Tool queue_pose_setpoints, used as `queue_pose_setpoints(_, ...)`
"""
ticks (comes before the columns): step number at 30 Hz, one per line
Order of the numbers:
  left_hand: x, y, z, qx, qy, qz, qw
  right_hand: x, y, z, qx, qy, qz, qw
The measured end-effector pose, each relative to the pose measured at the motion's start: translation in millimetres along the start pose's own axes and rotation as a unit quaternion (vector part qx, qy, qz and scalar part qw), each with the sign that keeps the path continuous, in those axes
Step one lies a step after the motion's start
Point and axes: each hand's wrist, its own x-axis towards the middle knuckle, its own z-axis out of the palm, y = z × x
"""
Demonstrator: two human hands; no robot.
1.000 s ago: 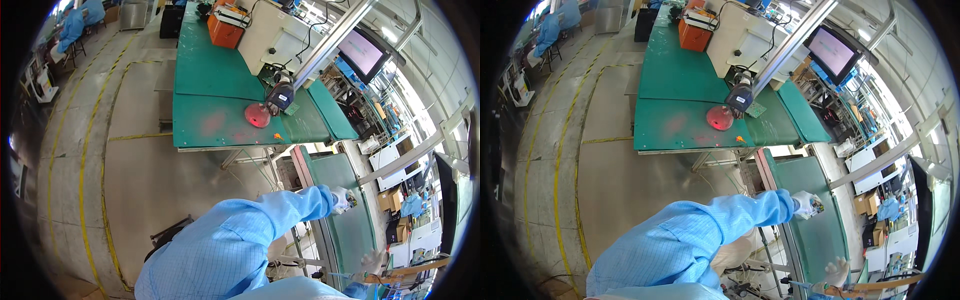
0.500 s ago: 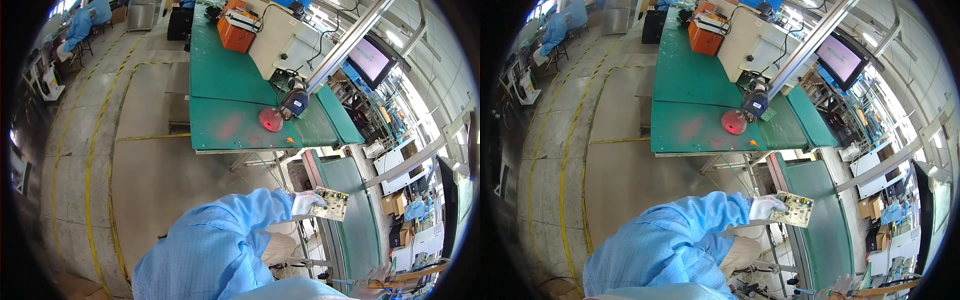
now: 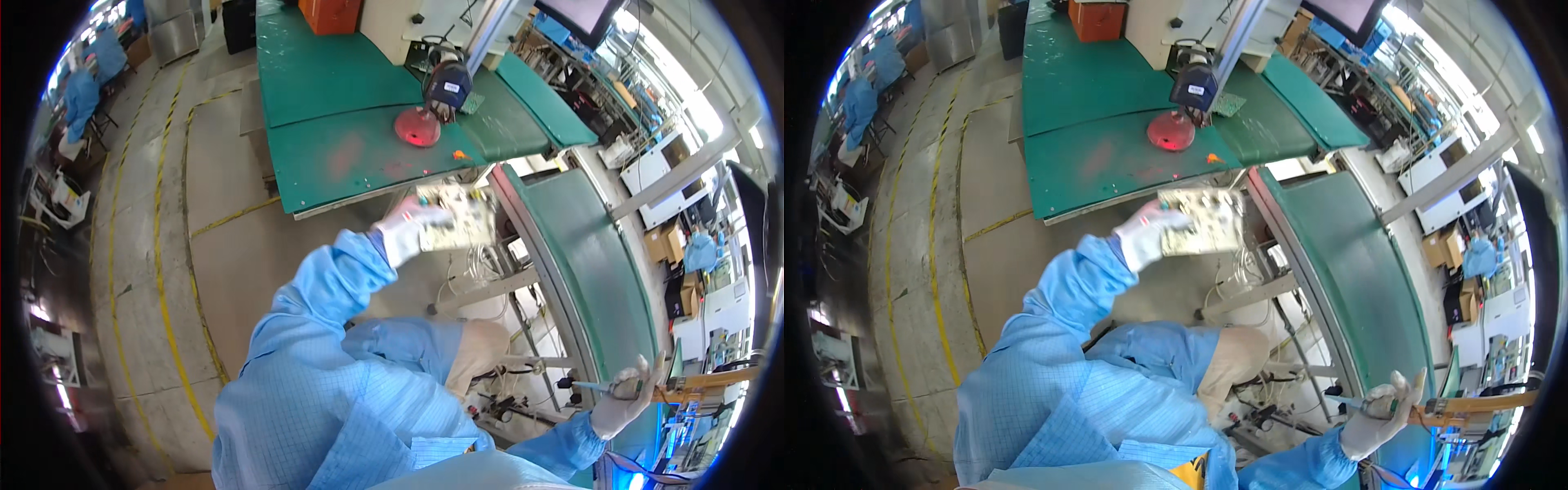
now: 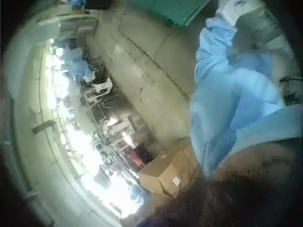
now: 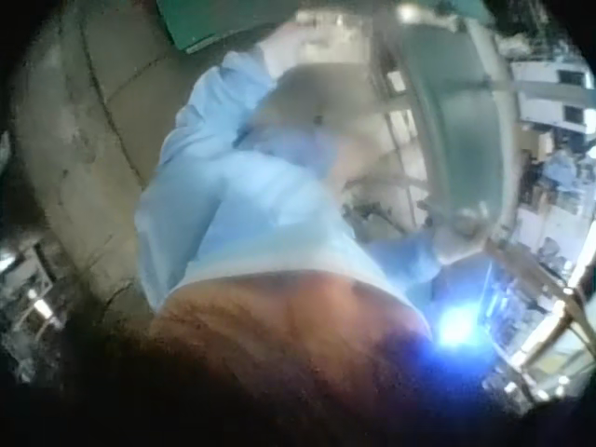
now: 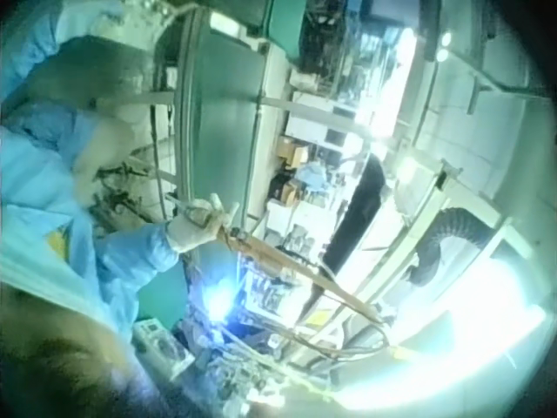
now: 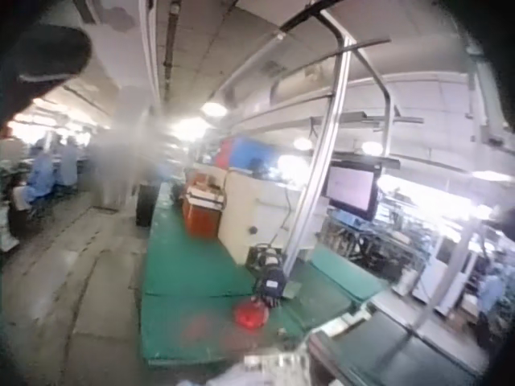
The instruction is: Manually picking up circuit boards and using an electric screwdriver to secure components.
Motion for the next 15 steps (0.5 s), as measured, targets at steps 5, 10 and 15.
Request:
queue_pose_setpoints(5,8,45,-23,0.061,0.079,0.100,0.990,5,10,-1,0.023,0.055,0.012,0.998)
queue_pose_setpoints(10,22,67,-54,0.117,0.107,0.141,0.977,9,15,0,0.009,0.106,0.014,0.994)
queue_pose_setpoints(15,24,81,-35,0.109,0.107,0.121,0.981,17,31,-28,0.049,0.074,-0.002,0.996)
